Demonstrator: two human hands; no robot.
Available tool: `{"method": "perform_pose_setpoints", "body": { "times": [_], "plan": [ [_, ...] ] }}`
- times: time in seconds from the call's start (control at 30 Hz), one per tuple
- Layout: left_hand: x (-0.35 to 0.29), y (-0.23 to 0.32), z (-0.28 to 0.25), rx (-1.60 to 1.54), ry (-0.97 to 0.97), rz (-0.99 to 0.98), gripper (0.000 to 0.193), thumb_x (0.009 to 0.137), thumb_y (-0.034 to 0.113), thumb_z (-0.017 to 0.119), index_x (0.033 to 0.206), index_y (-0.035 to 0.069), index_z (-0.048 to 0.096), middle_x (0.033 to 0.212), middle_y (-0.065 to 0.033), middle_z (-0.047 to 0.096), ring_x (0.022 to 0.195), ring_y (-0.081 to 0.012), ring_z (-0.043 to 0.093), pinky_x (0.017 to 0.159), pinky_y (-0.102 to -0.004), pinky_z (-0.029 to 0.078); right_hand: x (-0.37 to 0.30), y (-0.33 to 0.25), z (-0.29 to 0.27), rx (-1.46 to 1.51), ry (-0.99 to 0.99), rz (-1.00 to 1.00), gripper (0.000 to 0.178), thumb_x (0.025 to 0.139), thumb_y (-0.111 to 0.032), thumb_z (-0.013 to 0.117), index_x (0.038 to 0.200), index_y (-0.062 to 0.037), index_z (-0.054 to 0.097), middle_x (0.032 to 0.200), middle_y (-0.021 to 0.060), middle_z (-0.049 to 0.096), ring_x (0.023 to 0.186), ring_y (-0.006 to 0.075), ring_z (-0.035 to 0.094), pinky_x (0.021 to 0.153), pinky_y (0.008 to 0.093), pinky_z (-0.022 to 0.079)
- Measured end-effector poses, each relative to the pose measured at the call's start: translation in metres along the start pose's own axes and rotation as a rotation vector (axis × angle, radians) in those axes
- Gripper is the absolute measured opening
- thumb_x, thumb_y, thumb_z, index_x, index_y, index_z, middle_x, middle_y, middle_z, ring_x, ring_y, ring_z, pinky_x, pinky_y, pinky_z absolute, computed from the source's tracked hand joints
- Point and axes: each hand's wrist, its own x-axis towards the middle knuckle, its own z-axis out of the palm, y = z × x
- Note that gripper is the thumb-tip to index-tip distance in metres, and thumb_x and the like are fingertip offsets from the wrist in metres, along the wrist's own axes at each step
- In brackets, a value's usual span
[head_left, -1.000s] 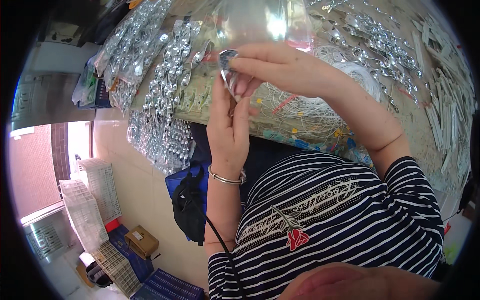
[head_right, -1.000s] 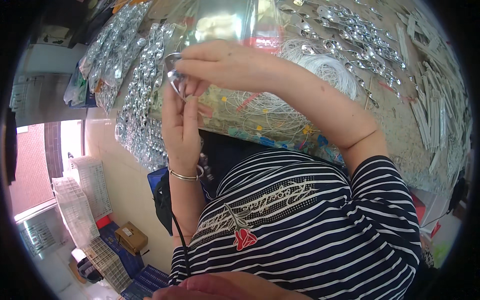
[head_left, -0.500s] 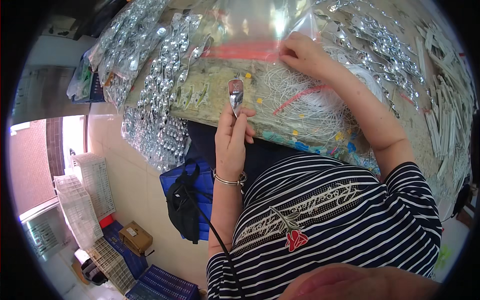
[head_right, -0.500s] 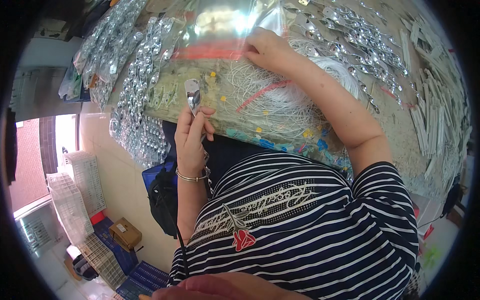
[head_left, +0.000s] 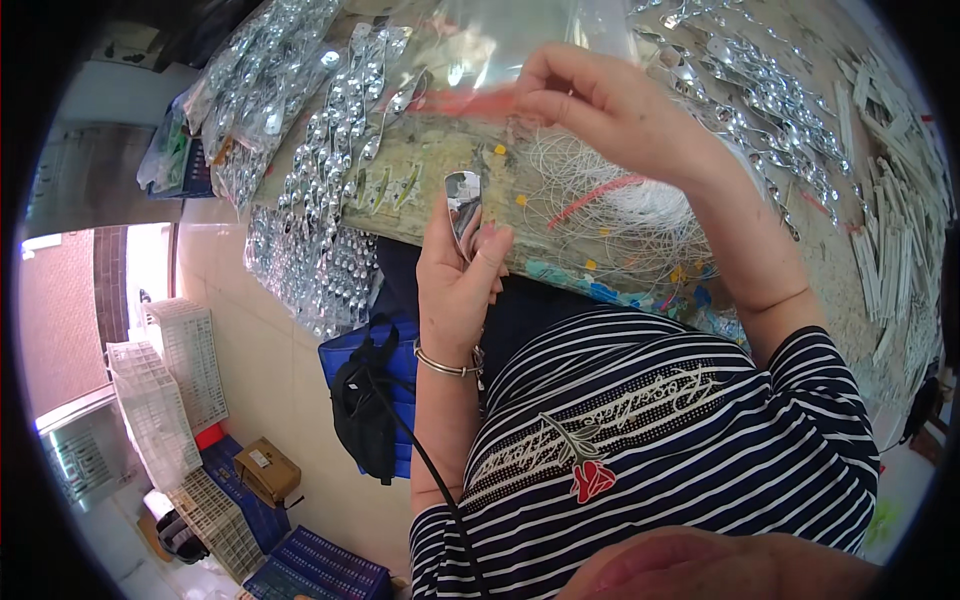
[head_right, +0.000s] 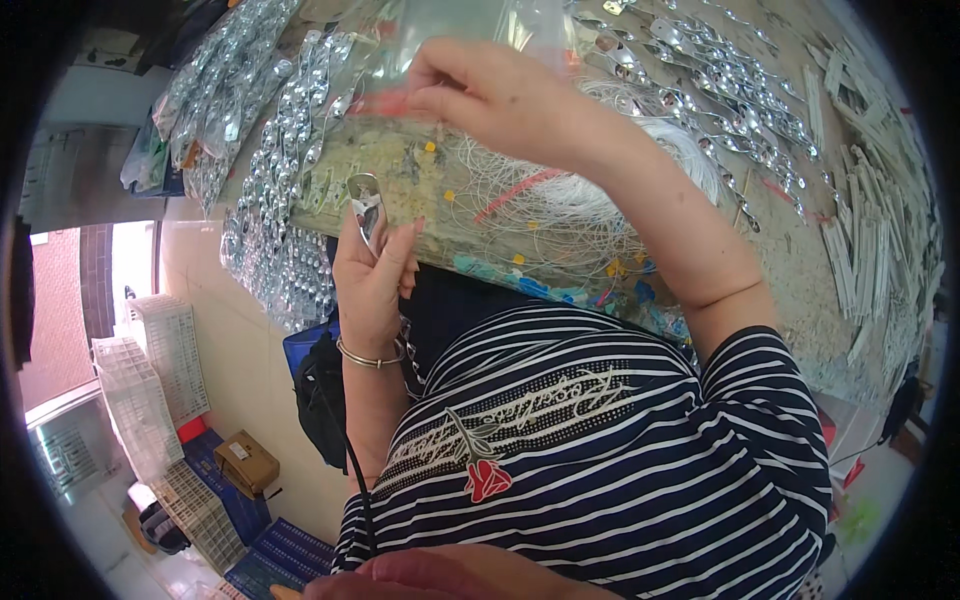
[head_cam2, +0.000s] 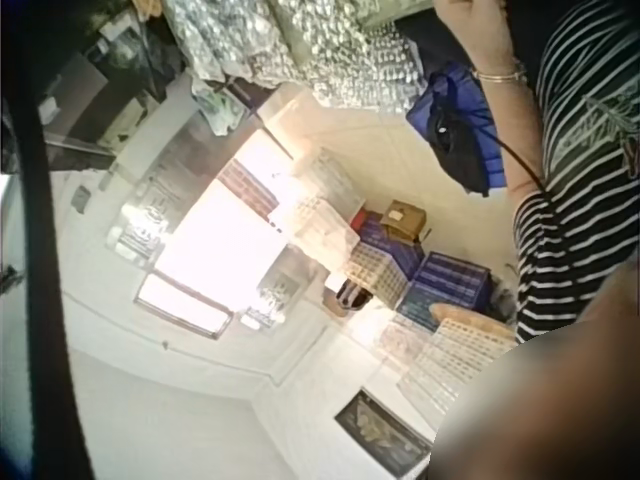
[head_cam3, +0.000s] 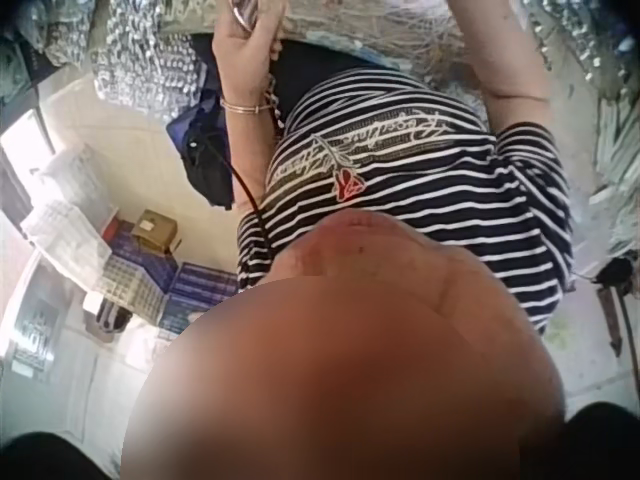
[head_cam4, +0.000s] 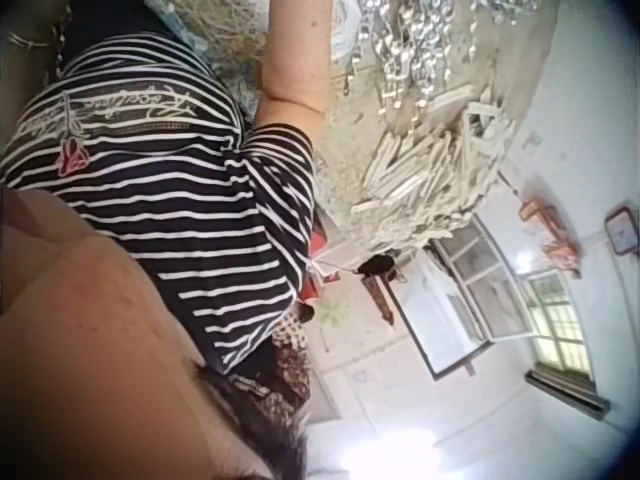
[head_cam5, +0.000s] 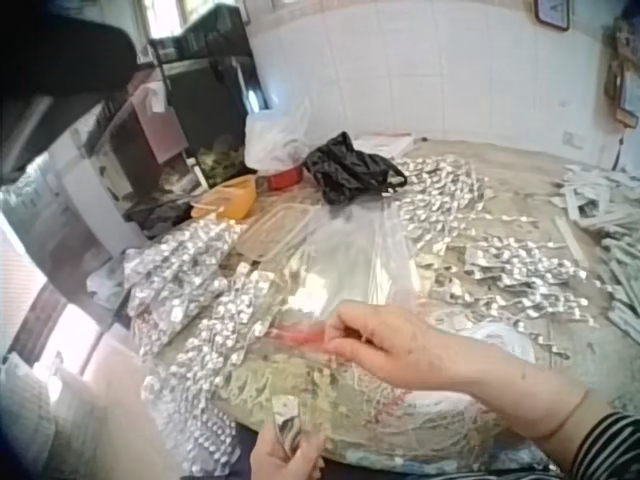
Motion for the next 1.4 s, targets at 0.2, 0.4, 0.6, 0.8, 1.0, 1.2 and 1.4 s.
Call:
{"method": "perform_pose_setpoints", "body": {
  "times": [0.2,0.4,0.6,0.8,1.0,1.2,1.4],
  "plan": [
    [-0.003,0.014,0.002,-0.019,0.041,-0.023,0.065,0.085,0.009,0.061,0.140,0.005,0.027,0.103,-0.0064,0.058,0.054,-0.0017,0.046,0.043,-0.0138,0.036,-0.007,-0.020,0.011,0.152,0.012,-0.148,0.010,0.093,-0.010,0.047,0.095,-0.0010,0.049,0.080,0.0027,0.057,0.071,0.0080,0.051,0.066,0.0219,0.044],
    [-0.008,0.018,0.006,-0.110,0.006,0.137,0.052,0.087,0.010,0.059,0.134,0.004,0.038,0.079,-0.0008,0.058,0.051,-0.0015,0.045,0.042,-0.0142,0.035,-0.016,-0.037,0.028,0.260,-0.192,-0.063,0.005,0.093,-0.008,0.047,0.092,-0.0023,0.047,0.081,0.0027,0.056,0.070,0.0081,0.052,0.064,0.0217,0.044],
    [-0.011,0.015,-0.001,-0.070,-0.005,0.043,0.017,0.089,0.016,0.058,0.095,0.001,0.062,0.058,0.0024,0.051,0.045,-0.0014,0.042,0.040,-0.0145,0.031,-0.021,-0.026,0.033,0.315,-0.150,-0.011,0.007,0.093,-0.010,0.048,0.093,-0.0030,0.048,0.079,0.0011,0.055,0.069,0.0067,0.052,0.062,0.0201,0.043],
    [-0.008,0.016,-0.009,-0.072,0.097,0.092,0.018,0.090,0.016,0.057,0.091,0.000,0.064,0.056,0.0030,0.050,0.044,-0.0011,0.040,0.039,-0.0147,0.029,-0.017,-0.011,0.015,0.386,0.014,0.052,0.009,0.094,-0.014,0.049,0.094,-0.0048,0.051,0.079,-0.0005,0.054,0.069,0.0050,0.050,0.062,0.0192,0.043],
    [-0.001,0.020,-0.006,-0.010,0.182,0.132,0.026,0.091,0.012,0.052,0.111,-0.004,0.056,0.060,-0.0002,0.050,0.043,-0.0024,0.037,0.038,-0.0155,0.027,-0.016,0.000,0.011,0.366,0.001,0.049,0.008,0.093,-0.013,0.050,0.093,-0.0045,0.052,0.077,-0.0012,0.053,0.066,0.0051,0.047,0.062,0.0189,0.041],
    [0.006,0.028,0.006,0.050,0.006,0.157,0.039,0.089,0.008,0.054,0.128,0.004,0.048,0.078,0.0008,0.060,0.057,-0.0011,0.048,0.045,-0.0148,0.035,-0.021,-0.014,0.023,0.166,-0.175,0.131,0.009,0.091,-0.011,0.053,0.095,-0.0032,0.054,0.078,-0.0018,0.054,0.071,0.0043,0.051,0.062,0.0186,0.042],
    [0.005,0.029,0.007,0.091,0.032,0.136,0.017,0.087,0.014,0.061,0.099,0.002,0.065,0.076,0.0007,0.061,0.057,-0.0015,0.048,0.045,-0.0149,0.035,-0.020,-0.006,0.012,0.272,0.013,0.034,0.008,0.091,-0.011,0.053,0.093,-0.0041,0.055,0.078,-0.0026,0.054,0.072,0.0037,0.052,0.061,0.0180,0.042]
  ]
}}
